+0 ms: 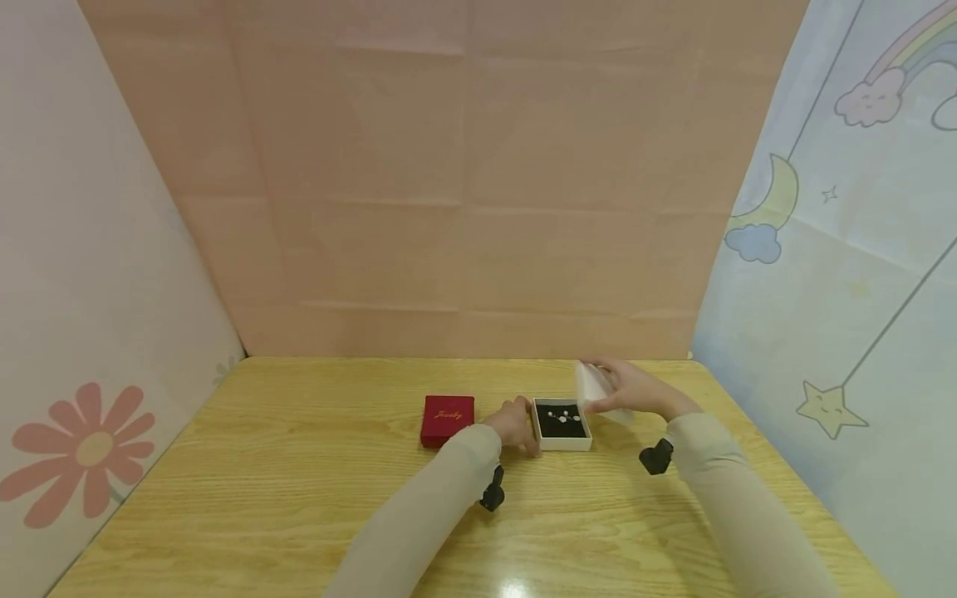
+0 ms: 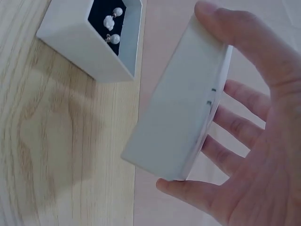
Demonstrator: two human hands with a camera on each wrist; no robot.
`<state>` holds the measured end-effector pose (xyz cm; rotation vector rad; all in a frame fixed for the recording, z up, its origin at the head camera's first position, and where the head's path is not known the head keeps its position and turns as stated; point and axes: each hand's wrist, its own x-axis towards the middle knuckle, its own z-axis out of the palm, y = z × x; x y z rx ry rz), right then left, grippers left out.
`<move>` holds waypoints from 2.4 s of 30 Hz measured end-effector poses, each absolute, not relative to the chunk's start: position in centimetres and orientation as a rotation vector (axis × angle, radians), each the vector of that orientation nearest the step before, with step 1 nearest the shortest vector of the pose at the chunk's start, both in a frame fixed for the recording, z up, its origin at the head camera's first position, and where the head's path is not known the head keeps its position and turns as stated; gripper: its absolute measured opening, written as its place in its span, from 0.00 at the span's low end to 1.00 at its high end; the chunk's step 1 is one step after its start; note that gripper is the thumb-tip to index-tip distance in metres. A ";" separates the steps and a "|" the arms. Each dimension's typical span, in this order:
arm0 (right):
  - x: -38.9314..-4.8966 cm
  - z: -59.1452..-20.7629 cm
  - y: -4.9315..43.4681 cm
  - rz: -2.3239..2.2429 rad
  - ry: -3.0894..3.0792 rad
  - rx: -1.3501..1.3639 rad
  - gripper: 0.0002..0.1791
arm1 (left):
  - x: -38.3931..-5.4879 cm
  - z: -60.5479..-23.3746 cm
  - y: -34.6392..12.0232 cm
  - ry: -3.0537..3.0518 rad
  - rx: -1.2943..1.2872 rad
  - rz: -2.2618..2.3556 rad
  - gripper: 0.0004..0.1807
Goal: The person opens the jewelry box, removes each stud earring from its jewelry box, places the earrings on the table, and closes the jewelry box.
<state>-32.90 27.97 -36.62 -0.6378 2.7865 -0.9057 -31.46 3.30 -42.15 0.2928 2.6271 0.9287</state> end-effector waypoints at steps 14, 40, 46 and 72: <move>-33.0 -38.2 30.1 -0.824 2.859 -0.602 0.50 | -30.5 -41.6 3.1 2.642 0.302 0.910 0.40; -33.1 -41.6 31.5 -0.660 2.805 -0.571 0.51 | -30.5 -41.6 3.6 2.656 0.308 0.886 0.41; -32.7 -41.5 31.0 -0.657 2.811 -0.527 0.51 | -30.9 -41.9 3.7 2.651 0.296 0.889 0.41; -32.6 -37.3 28.4 -0.862 2.951 -0.618 0.25 | -30.4 -41.5 3.6 2.641 0.286 0.912 0.41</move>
